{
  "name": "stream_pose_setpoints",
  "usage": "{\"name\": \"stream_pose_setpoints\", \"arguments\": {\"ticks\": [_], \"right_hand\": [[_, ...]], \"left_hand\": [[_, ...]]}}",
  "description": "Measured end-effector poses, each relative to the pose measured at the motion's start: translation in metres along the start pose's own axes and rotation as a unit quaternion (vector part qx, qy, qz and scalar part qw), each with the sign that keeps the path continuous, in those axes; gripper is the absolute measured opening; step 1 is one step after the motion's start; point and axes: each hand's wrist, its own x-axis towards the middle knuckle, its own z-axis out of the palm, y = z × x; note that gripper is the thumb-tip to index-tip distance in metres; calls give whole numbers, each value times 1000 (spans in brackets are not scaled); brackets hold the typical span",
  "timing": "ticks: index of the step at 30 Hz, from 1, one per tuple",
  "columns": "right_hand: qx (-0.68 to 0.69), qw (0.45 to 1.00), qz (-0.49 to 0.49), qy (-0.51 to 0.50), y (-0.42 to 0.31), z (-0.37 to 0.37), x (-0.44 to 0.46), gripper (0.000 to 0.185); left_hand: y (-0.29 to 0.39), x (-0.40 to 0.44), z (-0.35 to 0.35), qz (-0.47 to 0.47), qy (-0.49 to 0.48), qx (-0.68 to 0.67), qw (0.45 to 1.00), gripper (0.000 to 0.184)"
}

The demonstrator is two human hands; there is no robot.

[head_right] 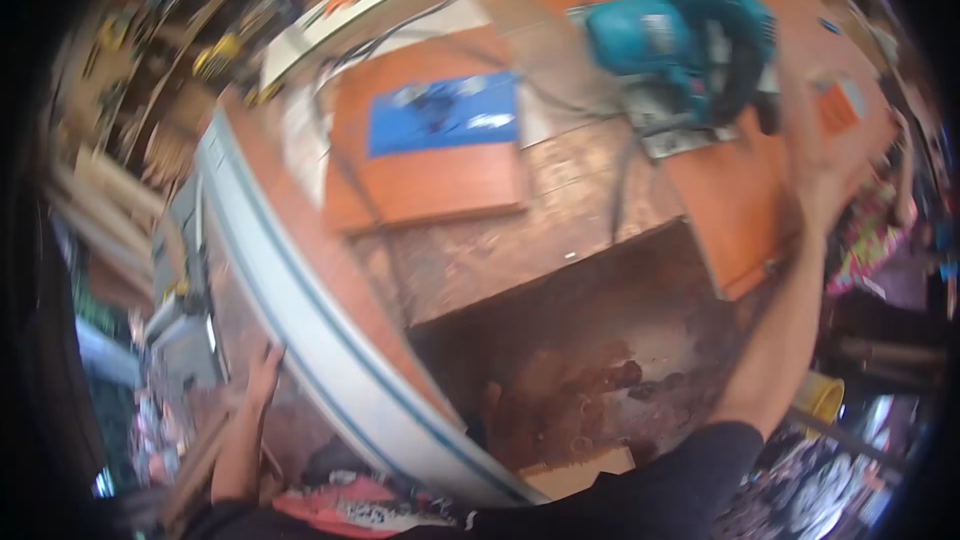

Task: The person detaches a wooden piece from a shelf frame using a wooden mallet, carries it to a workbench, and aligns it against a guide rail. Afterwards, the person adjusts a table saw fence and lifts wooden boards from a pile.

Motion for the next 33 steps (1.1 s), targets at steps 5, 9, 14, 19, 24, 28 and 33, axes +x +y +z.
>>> {"name": "stream_pose_setpoints", "arguments": {"ticks": [5,9,14,19,24,28,33], "right_hand": [[148,938,261,171,-48,-150,-56,43],[381,862,319,105,-135,-283,-141,36],[483,852,198,-31,-273,-364,-286,23],[519,828,86,-193,-395,-421,-323,22],[468,855,63,-214,-455,-418,-338,20],[466,852,112,-212,-474,-431,-344,20],[488,827,135,-244,-493,-450,-349,22]], "left_hand": [[-5,1,3,38,-15,-74,996,57],[12,-1,4,44,6,-64,997,60],[68,-5,7,308,148,206,917,59],[122,35,44,564,-76,182,802,48],[106,55,60,628,-148,119,755,30],[105,63,50,657,-185,99,724,25],[92,76,43,665,-234,52,707,24]]}}
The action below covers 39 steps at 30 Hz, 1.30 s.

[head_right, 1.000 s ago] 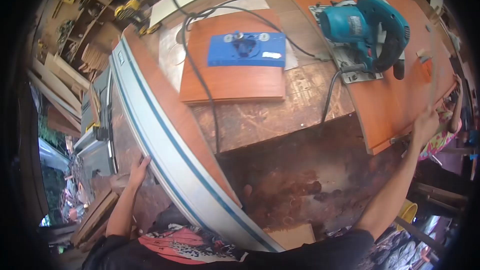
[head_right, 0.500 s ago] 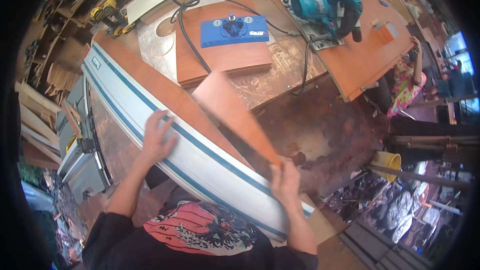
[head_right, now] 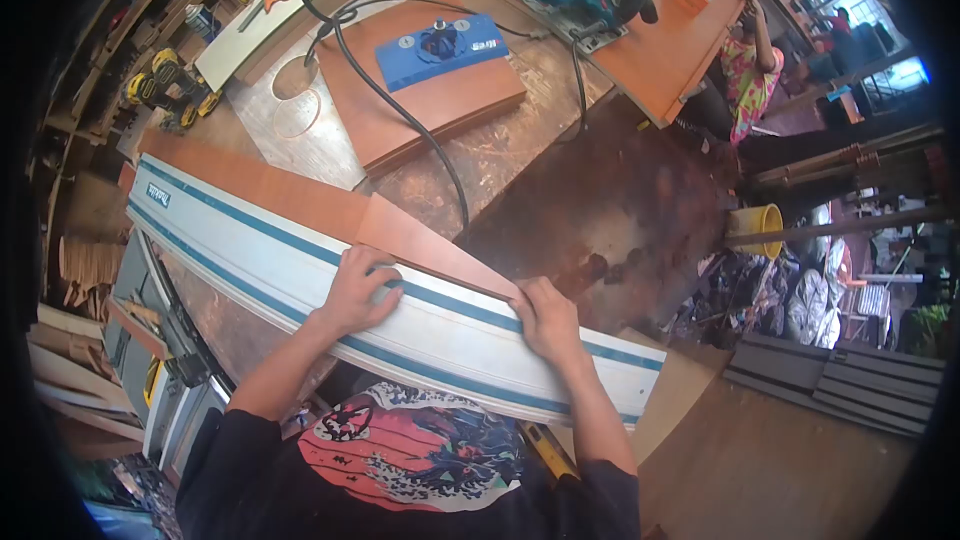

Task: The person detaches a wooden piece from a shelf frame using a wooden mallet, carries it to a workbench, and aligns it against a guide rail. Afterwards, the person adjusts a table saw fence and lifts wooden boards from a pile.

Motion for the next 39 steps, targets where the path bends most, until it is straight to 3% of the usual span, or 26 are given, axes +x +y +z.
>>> {"name": "stream_pose_setpoints", "arguments": {"ticks": [3,6,9,13,17,23,30,39], "right_hand": [[14,1000,4,-28,-7,-3,6,26],[57,993,45,-89,1,-13,11,36],[79,979,110,-153,15,-34,14,46],[117,964,175,-164,36,-45,-1,39],[107,982,106,-113,33,-47,-15,33],[22,986,140,-92,27,-48,-33,31],[47,989,135,-40,27,-43,-36,28],[71,992,103,19,38,-33,-42,22]], "left_hand": [[-19,-6,-5,-23,56,-18,998,26],[-31,21,-31,-77,104,66,989,46],[-49,55,-52,-58,-38,60,996,62],[-63,70,-66,-41,-165,31,985,72],[-51,72,-75,-50,-189,22,980,75],[-56,75,-77,-86,-222,7,971,81],[-46,84,-75,-78,-257,80,960,83],[-40,89,-71,-130,-267,52,954,86]]}}
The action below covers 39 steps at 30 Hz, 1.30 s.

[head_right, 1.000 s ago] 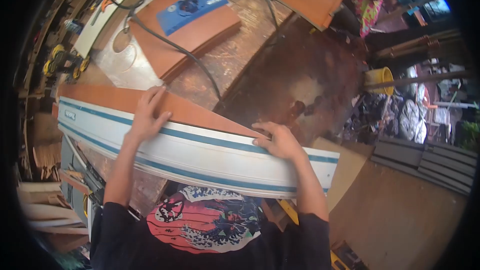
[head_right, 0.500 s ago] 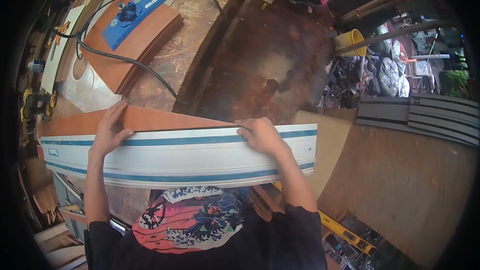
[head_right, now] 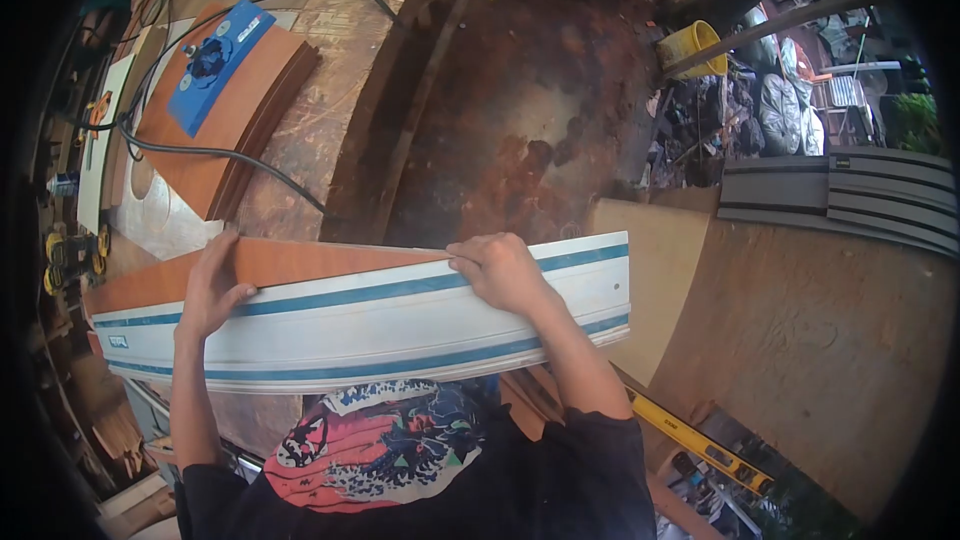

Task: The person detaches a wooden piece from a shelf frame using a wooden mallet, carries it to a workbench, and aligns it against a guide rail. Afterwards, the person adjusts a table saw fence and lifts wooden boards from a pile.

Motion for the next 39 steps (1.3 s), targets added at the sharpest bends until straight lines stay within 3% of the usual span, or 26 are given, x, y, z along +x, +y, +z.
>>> {"name": "stream_pose_setpoints", "arguments": {"ticks": [3,24,39], "right_hand": [[-11,1000,-9,16,4,7,-5,20],[-9,1000,-3,5,5,-1,4,15],[5,1000,7,-19,-1,-7,9,15]], "left_hand": [[-3,0,1,5,3,-64,998,85],[-10,10,-9,13,-54,71,996,94],[-4,14,-12,30,-52,74,995,93]]}}
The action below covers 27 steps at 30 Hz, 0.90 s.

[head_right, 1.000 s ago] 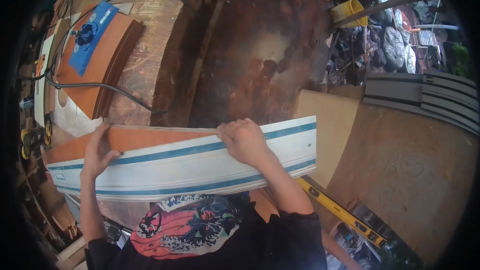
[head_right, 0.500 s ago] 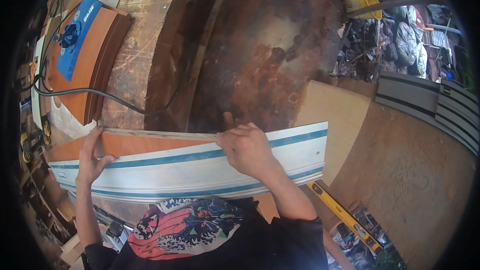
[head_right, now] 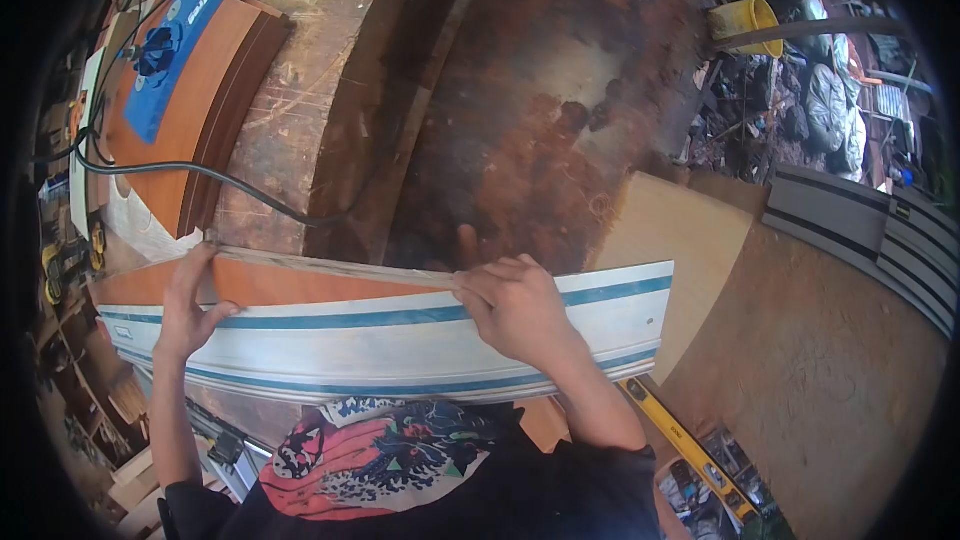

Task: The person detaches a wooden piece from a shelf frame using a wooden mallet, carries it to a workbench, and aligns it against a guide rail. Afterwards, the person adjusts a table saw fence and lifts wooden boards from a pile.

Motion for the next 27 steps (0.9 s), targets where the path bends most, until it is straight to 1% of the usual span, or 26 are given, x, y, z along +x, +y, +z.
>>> {"name": "stream_pose_setpoints", "arguments": {"ticks": [3,8,17,21,27], "right_hand": [[-3,1000,-19,-4,-2,-4,0,17],[-6,999,-45,7,3,-1,-2,18],[0,999,-46,20,1,1,0,15],[-6,999,-39,3,2,-1,0,14],[-6,999,-39,1,4,0,0,14]], "left_hand": [[0,-1,1,-22,-6,-13,1000,93],[-2,0,1,-18,-9,-19,1000,93],[-5,-1,4,-6,2,-14,1000,92],[-8,-3,6,1,7,-10,1000,93],[-7,-3,6,-16,0,-11,1000,92]]}}
